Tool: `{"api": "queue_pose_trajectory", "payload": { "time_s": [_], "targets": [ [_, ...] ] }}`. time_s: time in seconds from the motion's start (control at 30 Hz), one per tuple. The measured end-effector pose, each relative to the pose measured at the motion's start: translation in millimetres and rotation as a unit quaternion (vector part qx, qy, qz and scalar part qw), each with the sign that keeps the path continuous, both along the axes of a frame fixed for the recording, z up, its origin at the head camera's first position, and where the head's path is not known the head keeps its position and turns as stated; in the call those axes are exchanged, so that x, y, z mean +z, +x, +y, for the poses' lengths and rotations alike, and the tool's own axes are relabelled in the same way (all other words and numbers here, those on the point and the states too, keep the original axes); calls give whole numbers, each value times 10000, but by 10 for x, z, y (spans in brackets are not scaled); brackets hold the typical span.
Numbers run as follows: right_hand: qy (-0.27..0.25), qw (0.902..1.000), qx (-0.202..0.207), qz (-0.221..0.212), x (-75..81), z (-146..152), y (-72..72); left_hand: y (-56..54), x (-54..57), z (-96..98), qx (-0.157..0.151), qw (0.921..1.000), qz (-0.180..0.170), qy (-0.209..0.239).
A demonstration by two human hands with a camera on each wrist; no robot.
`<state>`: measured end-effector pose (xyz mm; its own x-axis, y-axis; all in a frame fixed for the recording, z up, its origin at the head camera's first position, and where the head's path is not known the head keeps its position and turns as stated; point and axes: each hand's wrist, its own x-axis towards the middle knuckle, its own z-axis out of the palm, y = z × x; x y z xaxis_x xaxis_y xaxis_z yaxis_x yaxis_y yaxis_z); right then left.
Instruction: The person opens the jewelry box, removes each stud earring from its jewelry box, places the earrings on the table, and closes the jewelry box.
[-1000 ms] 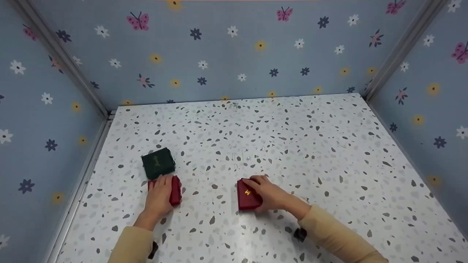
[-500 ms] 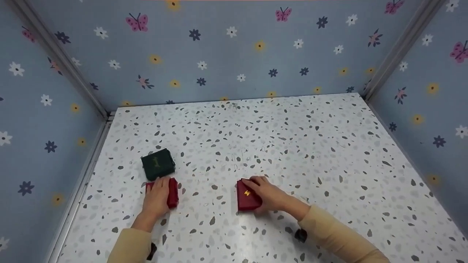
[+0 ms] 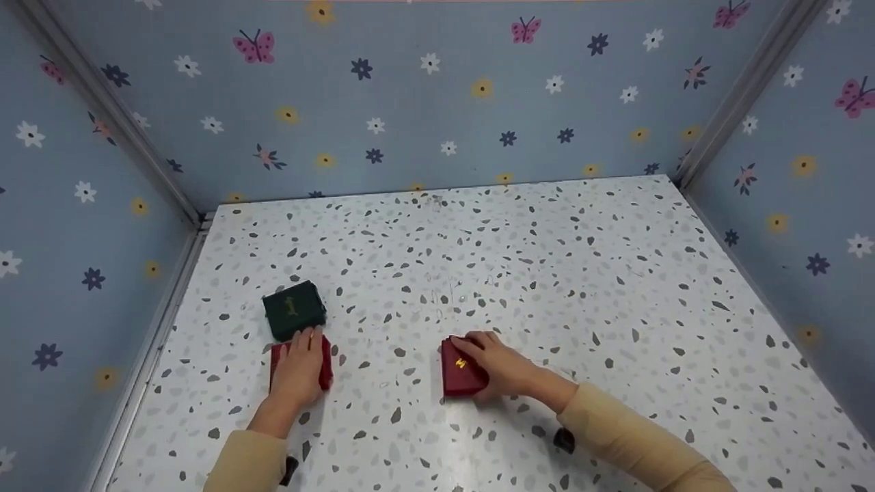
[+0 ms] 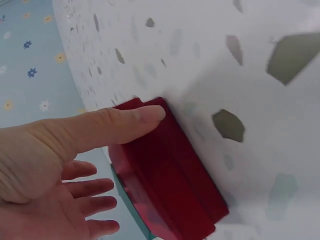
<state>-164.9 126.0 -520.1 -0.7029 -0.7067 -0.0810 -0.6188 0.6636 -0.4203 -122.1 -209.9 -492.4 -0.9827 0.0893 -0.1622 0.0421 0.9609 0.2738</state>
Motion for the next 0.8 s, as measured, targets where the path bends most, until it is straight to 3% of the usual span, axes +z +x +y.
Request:
{"api": "queue_pose_trajectory", "payload": {
  "time_s": [0.3, 0.57, 0.8],
  "targets": [
    [-38, 10000, 0, 32, -18, -2, -2, 20, 68, 207, -255, 9976, 620, 155],
    [-144, 9998, 67, 133, -39, 19, -5, 2, 69, 415, -238, 9977, 369, 522],
    [-166, 9998, 37, 143, -46, 20, -2, -27, -25, 566, -402, 9918, 661, 1020]
  ]
}}
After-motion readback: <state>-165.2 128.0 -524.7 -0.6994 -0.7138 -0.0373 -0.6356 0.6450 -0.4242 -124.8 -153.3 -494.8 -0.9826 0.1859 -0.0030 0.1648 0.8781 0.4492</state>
